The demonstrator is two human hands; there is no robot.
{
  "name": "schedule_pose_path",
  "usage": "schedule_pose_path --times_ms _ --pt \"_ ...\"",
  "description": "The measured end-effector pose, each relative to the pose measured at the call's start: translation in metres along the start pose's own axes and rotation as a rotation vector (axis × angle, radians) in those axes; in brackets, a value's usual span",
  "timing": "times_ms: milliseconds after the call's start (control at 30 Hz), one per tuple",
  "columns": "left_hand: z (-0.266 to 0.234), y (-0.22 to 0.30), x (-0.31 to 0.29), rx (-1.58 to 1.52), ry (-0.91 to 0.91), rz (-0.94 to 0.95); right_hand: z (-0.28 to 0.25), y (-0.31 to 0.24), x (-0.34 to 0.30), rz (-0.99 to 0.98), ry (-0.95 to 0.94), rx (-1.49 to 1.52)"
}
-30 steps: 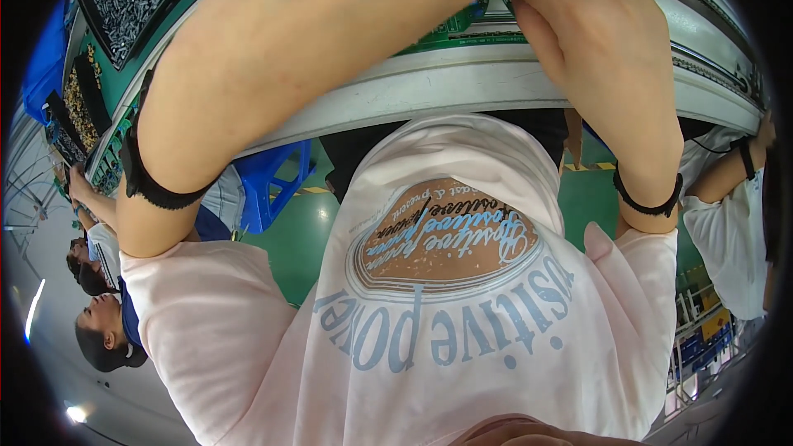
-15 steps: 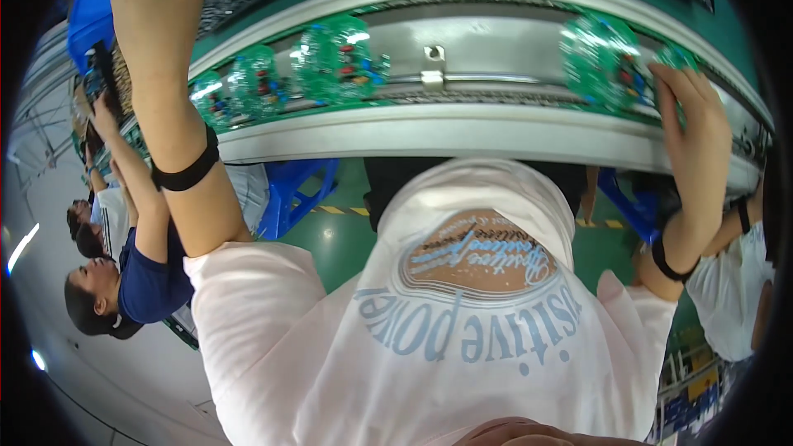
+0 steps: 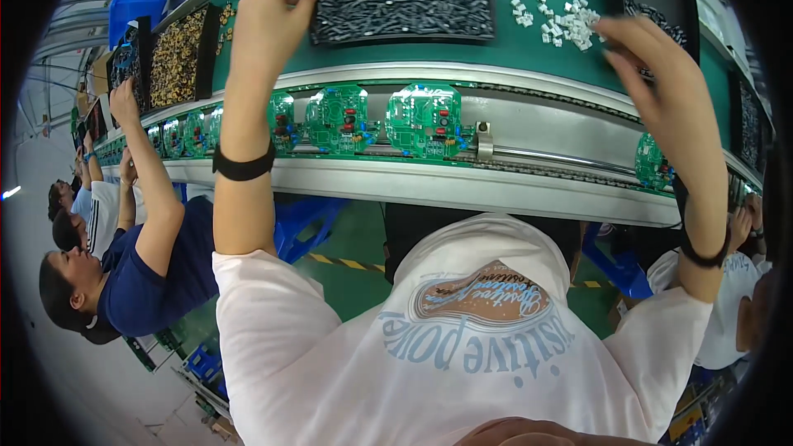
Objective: The person assembles circuit boards by hand, picking up capacitors from trays and inserting them into the boards on a conveyor belt.
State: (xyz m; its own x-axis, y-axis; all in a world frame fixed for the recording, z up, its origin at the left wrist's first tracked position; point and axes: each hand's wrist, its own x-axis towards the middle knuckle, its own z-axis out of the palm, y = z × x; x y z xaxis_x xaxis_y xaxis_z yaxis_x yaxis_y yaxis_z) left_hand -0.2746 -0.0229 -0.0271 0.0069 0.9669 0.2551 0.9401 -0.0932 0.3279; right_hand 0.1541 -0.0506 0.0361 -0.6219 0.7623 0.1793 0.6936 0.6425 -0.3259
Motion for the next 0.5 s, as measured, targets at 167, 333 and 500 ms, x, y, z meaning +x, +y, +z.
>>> schedule_pose_path --times_ms 167,333,500 --pt "0.018 0.044 0.008 -0.097 -0.033 0.015 0.028 -0.027 0.094 -0.158 0.146 -0.147" --pt "0.01 0.077 0.005 -0.052 -0.167 -0.019 0.072 0.012 0.135 -0.133 0.09 -0.256" --pt "0.01 0.1 0.009 0.135 0.071 0.324 0.069 -0.002 0.132 -0.167 0.134 -0.057"
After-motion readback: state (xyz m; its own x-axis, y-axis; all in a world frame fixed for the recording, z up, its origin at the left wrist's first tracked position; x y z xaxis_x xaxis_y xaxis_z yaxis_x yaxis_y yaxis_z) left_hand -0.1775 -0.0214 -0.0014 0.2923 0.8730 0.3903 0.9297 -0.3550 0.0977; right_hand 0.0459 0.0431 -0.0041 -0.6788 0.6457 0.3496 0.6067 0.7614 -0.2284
